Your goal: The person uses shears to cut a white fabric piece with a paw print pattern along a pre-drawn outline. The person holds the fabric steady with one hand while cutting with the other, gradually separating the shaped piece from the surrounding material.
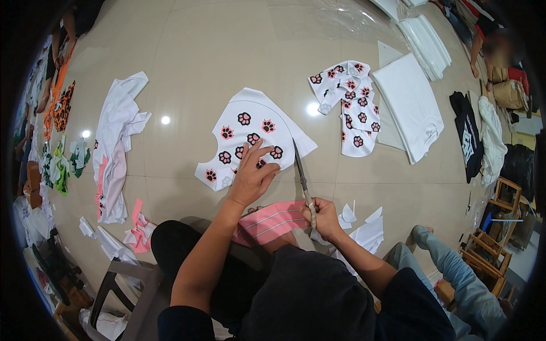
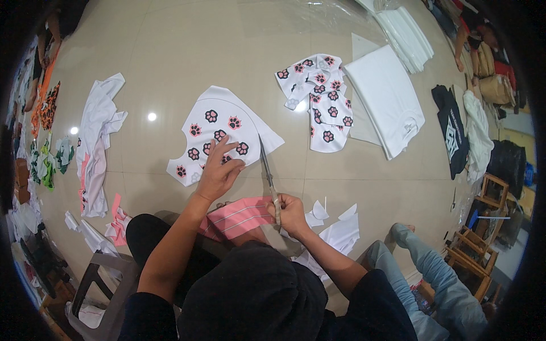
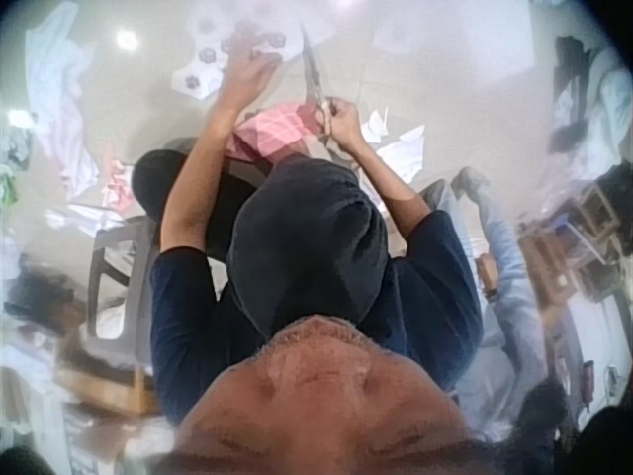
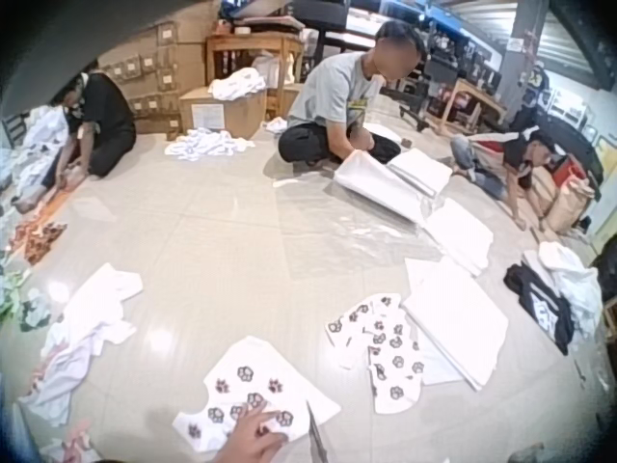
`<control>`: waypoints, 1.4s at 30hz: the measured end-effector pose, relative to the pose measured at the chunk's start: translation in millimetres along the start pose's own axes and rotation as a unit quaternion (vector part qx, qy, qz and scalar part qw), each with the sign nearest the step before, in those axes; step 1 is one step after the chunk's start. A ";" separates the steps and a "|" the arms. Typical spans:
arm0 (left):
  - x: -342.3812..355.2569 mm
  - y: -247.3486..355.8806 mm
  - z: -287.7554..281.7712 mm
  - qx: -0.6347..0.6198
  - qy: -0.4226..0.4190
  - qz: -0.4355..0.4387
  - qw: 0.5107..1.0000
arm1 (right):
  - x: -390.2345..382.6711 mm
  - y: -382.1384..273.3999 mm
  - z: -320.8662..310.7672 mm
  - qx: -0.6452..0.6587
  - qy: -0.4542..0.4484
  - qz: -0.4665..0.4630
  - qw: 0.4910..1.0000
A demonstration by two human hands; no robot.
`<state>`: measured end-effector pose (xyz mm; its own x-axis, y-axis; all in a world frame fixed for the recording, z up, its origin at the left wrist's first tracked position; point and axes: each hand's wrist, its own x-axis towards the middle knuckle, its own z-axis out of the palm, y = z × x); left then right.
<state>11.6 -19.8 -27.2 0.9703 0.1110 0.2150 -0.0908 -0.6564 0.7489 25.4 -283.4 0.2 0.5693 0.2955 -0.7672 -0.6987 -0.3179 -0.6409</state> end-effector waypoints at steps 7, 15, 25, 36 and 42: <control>-1.7 -0.9 -3.6 0.007 -0.007 0.004 1.000 | -7.9 0.8 -4.4 -0.016 -0.014 -0.009 1.000; -4.3 10.6 2.6 0.078 0.026 -0.010 0.997 | -22.5 5.5 -2.7 -0.027 -0.005 0.019 0.999; -5.3 19.5 27.8 0.119 0.041 -0.039 0.991 | -16.4 9.7 1.6 -0.051 0.010 0.011 0.999; -6.0 18.7 26.1 0.097 0.031 -0.035 0.994 | -8.0 10.4 7.5 -0.003 -0.001 -0.014 1.000; -6.4 18.3 25.8 0.096 0.029 -0.033 0.994 | -11.5 2.8 9.1 -0.010 0.004 -0.001 1.000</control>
<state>9.5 -51.8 -31.1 0.9579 0.1970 0.2090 0.0219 -0.7757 0.6307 13.0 -279.5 7.4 0.5745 0.2883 -0.7660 -0.6884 -0.3360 -0.6428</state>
